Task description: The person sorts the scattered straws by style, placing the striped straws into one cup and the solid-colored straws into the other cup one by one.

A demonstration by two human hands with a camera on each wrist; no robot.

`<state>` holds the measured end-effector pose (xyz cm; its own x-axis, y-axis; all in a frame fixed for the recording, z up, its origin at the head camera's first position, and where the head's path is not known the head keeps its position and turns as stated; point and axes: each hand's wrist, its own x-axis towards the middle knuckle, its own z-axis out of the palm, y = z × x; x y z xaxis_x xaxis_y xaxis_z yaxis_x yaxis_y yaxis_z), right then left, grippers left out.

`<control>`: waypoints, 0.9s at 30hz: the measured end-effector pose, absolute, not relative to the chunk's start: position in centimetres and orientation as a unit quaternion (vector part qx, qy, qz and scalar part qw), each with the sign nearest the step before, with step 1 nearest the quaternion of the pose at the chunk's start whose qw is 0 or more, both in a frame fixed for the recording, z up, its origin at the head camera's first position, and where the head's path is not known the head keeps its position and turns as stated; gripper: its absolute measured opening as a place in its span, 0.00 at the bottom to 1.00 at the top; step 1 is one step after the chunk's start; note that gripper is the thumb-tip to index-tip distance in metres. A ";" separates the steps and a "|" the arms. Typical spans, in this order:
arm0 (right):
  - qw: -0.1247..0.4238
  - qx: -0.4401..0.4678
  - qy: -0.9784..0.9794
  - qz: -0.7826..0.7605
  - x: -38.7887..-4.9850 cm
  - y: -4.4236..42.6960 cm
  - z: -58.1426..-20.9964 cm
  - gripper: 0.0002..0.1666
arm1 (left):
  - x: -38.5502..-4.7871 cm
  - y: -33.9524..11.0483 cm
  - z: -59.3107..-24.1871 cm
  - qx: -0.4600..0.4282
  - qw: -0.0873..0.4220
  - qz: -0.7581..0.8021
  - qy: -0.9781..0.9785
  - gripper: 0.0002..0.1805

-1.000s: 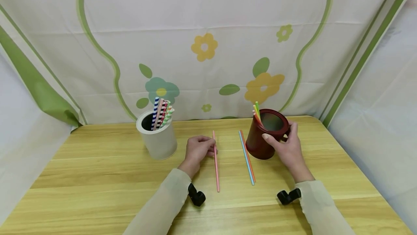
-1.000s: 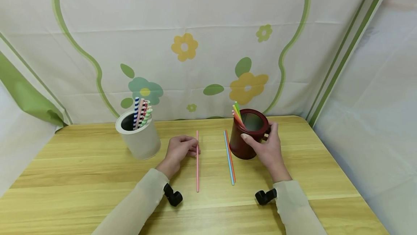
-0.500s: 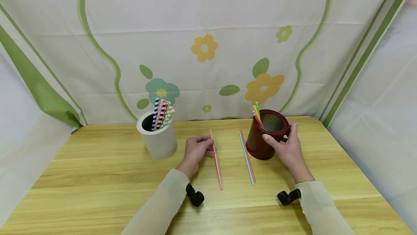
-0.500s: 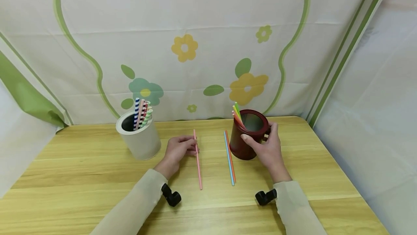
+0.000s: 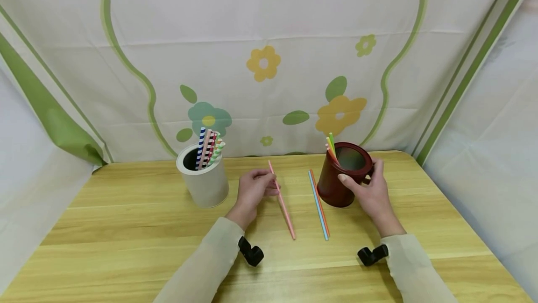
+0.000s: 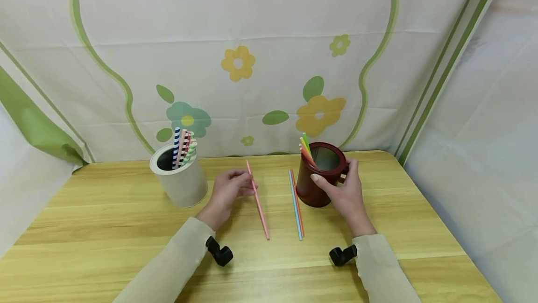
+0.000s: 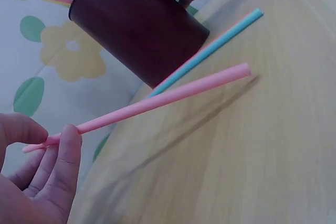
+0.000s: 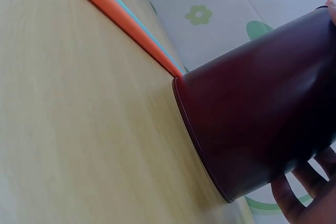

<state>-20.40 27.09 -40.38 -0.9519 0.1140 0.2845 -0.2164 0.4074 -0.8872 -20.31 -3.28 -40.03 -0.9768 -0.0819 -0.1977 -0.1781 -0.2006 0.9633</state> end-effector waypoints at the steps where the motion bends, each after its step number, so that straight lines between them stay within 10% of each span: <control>1: 0.152 0.031 -0.824 0.545 -20.4 27.1 -40.4 0.45 | -20.3 -3.2 -39.8 -0.100 0.028 0.768 0.632 0.16; 27: 0.150 0.030 -0.824 0.545 -20.4 27.1 -40.5 0.44 | -19.0 -2.4 -33.2 -0.033 -0.062 0.792 0.607 0.09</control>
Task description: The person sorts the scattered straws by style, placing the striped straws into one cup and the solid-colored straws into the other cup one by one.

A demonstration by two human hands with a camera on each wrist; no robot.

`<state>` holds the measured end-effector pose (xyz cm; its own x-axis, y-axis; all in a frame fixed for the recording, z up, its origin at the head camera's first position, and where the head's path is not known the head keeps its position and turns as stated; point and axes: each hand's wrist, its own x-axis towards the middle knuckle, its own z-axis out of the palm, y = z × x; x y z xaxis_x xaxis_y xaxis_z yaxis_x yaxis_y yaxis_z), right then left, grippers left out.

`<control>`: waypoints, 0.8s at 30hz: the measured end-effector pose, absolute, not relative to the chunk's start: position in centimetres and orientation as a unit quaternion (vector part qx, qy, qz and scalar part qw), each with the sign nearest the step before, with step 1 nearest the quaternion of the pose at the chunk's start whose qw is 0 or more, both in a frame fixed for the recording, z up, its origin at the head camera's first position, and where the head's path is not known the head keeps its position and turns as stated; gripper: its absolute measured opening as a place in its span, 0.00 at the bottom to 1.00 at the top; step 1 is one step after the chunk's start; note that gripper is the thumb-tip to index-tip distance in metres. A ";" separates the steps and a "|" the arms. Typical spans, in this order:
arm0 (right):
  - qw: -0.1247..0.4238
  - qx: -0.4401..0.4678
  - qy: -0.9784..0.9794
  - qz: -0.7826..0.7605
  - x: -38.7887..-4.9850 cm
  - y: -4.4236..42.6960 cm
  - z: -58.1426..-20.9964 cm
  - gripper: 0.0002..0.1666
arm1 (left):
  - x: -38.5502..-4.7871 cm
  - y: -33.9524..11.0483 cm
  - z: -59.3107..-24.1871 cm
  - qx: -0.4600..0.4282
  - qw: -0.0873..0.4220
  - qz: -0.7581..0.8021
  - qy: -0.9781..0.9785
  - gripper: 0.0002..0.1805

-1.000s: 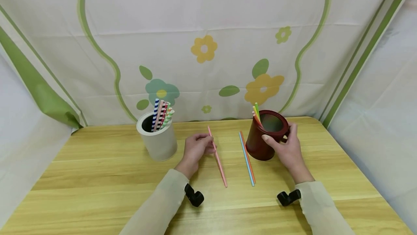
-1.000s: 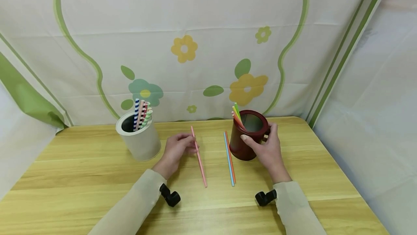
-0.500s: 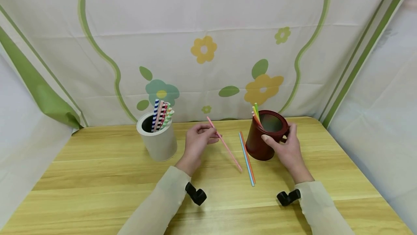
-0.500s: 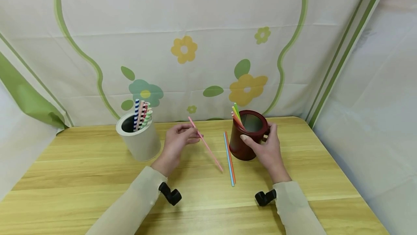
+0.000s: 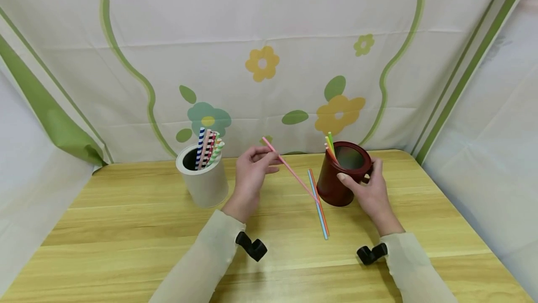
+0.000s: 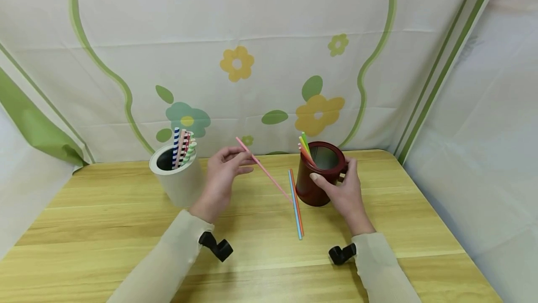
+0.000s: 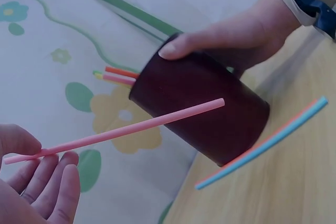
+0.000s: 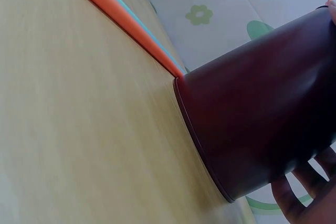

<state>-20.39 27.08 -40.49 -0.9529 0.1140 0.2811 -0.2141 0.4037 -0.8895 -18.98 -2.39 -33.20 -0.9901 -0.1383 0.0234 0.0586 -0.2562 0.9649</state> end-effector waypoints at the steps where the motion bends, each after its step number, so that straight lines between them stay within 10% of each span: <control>1: 0.151 0.031 -0.824 0.546 -20.4 27.1 -40.5 0.44 | -18.9 -2.4 -33.0 0.031 0.067 -0.792 -0.606 0.09; 24: 0.149 0.031 -0.825 0.545 -20.4 27.2 -40.5 0.45 | -17.4 -1.6 -29.4 -0.016 0.141 -0.801 -0.582 0.09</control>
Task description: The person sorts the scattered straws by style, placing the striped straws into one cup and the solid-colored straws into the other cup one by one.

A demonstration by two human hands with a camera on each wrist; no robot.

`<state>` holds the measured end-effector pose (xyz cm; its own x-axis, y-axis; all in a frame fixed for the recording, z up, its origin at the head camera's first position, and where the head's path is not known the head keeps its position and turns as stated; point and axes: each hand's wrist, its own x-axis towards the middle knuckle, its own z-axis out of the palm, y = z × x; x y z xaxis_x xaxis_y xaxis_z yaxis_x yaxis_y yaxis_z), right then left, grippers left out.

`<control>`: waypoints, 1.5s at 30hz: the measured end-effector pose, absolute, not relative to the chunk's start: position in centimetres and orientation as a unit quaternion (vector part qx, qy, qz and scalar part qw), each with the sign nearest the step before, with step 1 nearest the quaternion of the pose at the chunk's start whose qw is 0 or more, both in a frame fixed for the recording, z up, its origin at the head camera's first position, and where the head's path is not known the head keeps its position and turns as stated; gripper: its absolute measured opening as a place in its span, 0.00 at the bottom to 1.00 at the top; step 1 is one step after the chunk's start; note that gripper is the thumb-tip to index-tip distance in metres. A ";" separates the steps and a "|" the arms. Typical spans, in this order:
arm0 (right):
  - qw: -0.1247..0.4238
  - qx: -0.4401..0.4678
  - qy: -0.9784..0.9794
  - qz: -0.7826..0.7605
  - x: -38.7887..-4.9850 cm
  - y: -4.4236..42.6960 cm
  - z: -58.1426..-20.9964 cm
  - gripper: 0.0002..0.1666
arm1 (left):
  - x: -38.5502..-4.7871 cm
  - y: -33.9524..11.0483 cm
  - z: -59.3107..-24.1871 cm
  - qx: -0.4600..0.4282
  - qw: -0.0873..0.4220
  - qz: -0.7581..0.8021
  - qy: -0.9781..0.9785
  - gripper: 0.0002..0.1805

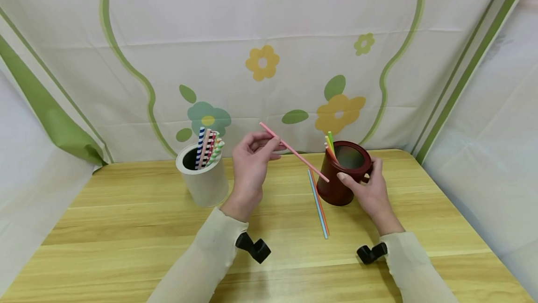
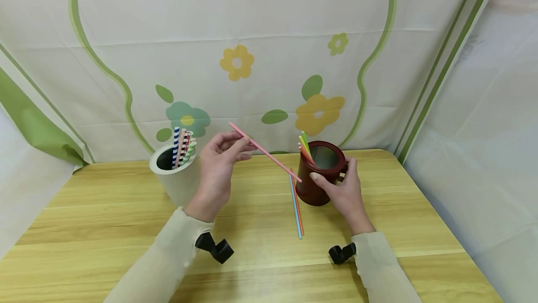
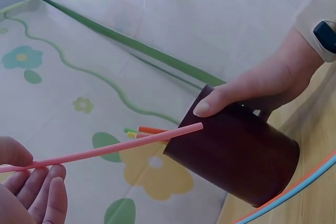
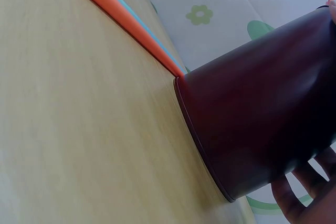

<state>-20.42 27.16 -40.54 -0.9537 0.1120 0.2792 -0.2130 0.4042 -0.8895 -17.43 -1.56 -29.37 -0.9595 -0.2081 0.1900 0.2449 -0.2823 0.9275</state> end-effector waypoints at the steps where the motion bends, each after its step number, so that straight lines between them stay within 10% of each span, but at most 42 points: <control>1: 0.149 0.031 -0.825 0.545 -20.4 27.2 -40.5 0.45 | -17.4 -1.5 -29.3 -0.016 0.142 -0.800 -0.583 0.09; 45: 0.143 0.031 -0.827 0.542 -20.4 27.1 -40.5 0.46 | -18.0 1.9 -28.4 -0.076 0.152 -0.789 -0.591 0.09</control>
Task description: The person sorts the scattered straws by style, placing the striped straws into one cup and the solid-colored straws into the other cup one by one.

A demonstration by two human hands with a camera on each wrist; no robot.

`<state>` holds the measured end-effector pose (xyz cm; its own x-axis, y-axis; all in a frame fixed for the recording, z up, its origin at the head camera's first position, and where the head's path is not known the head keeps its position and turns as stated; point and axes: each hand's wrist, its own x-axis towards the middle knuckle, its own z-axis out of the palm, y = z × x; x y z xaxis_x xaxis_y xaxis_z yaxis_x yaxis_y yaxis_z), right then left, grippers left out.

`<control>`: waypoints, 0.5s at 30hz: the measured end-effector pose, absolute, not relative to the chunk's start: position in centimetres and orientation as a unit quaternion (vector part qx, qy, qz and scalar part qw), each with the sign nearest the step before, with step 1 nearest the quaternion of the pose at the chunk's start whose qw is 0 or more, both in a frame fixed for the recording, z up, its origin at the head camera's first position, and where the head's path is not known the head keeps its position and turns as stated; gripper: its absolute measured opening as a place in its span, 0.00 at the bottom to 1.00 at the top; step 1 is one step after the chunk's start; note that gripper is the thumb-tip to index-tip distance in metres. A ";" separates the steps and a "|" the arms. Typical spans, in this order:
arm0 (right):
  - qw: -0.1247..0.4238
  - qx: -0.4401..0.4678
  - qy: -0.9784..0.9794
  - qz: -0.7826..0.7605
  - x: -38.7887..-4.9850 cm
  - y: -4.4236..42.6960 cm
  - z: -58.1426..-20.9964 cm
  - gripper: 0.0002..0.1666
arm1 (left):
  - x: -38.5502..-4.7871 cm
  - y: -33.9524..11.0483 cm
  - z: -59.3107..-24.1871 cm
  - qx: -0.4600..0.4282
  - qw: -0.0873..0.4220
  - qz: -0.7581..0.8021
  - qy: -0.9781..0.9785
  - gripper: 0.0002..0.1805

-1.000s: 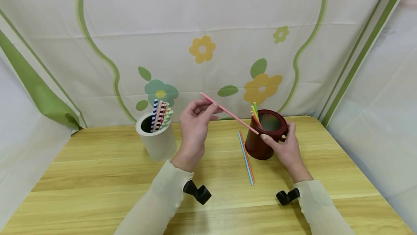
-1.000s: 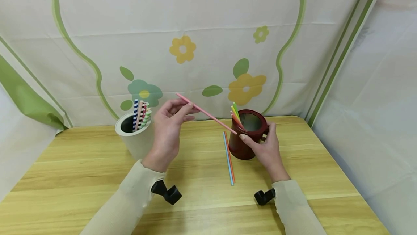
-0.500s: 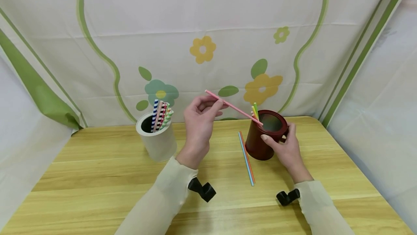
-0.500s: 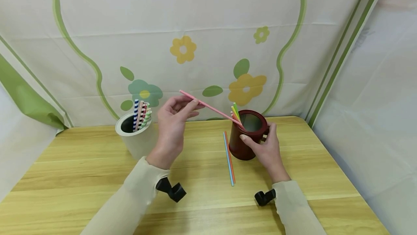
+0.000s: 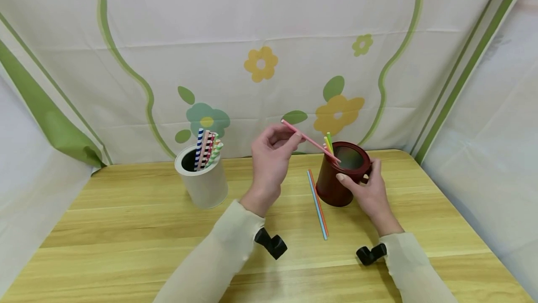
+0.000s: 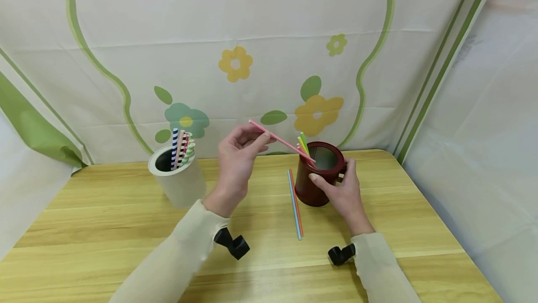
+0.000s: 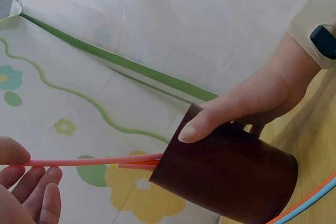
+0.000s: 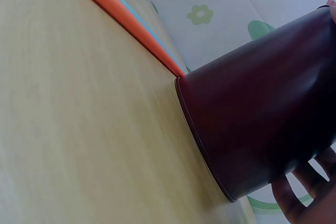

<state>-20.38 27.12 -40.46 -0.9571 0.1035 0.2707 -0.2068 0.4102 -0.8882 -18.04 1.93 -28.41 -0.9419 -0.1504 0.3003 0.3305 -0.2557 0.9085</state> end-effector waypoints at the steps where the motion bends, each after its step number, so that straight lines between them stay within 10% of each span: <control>1: 0.142 0.031 -0.827 0.543 -20.4 27.1 -40.5 0.45 | -18.1 2.1 -28.5 -0.078 0.152 -0.785 -0.595 0.08; 15: 0.151 0.036 -0.823 0.546 -20.4 27.1 -40.5 0.45 | -18.5 4.2 -29.9 -0.101 0.159 -0.744 -0.641 0.07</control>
<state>-20.41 27.11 -40.49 -0.9516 0.1067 0.2883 -0.2242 0.4007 -0.8883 -18.55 4.20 -29.87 -0.9292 -0.1067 0.3537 0.3656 -0.1274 0.9220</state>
